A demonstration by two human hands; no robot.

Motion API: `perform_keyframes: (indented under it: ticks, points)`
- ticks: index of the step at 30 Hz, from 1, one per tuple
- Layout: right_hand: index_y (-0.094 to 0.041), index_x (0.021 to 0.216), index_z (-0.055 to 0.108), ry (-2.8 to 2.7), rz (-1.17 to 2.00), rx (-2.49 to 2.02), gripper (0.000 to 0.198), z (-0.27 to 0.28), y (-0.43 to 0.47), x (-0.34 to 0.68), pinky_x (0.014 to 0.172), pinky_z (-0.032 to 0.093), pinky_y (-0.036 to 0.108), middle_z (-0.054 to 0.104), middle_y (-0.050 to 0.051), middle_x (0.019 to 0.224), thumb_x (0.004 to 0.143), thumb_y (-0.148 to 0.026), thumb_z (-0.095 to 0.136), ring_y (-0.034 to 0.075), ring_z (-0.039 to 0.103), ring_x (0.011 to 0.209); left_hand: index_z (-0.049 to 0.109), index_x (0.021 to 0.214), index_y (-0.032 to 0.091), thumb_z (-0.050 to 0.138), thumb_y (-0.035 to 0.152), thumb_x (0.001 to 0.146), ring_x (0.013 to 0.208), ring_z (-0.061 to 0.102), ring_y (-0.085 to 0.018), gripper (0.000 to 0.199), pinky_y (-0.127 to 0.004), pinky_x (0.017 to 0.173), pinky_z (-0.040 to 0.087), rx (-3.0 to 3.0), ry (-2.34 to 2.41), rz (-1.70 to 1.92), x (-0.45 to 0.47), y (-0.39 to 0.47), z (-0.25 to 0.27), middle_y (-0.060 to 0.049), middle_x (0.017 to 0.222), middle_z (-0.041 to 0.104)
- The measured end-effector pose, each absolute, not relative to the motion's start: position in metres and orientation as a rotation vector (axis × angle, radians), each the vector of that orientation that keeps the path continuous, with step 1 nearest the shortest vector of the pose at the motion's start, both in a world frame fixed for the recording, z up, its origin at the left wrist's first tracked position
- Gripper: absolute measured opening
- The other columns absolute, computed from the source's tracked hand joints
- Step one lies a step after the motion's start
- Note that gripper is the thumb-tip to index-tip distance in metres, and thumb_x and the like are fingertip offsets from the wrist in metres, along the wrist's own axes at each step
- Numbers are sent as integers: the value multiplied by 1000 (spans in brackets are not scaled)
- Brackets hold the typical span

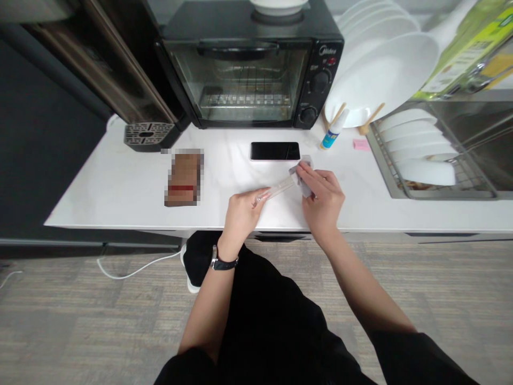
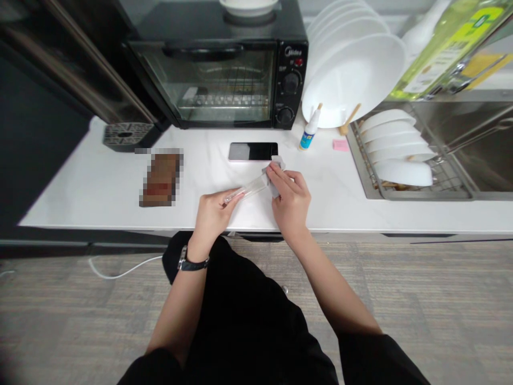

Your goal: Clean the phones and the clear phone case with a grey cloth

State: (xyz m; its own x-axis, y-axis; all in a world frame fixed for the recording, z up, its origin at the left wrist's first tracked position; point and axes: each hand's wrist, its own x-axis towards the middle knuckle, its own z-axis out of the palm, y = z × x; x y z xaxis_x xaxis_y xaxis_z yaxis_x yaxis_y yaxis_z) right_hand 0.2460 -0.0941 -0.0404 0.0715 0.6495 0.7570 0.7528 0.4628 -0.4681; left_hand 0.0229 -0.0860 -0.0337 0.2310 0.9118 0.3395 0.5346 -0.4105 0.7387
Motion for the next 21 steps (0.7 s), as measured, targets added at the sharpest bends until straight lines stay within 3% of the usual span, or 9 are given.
perform_keyframes:
  ticks: [13, 21]
  points:
    - [-29, 145, 83, -1682, -273, -1173, 81, -41, -97, 244, 95, 73, 50, 85, 3, 143, 85, 16, 52, 30, 78, 111, 93, 121, 28, 75, 32, 111, 107, 90, -29, 21, -34, 93, 69, 2007, 1351, 1056, 22, -86, -34, 1, 119, 92]
    - [-31, 144, 83, -1691, -212, -1204, 86, -38, -99, 246, 98, 73, 55, 85, 1, 143, 77, 15, 54, 31, 78, 112, 92, 119, 29, 72, 33, 112, 108, 89, -29, 22, -35, 93, 69, 2014, 1328, 1060, 23, -86, -34, 0, 120, 92]
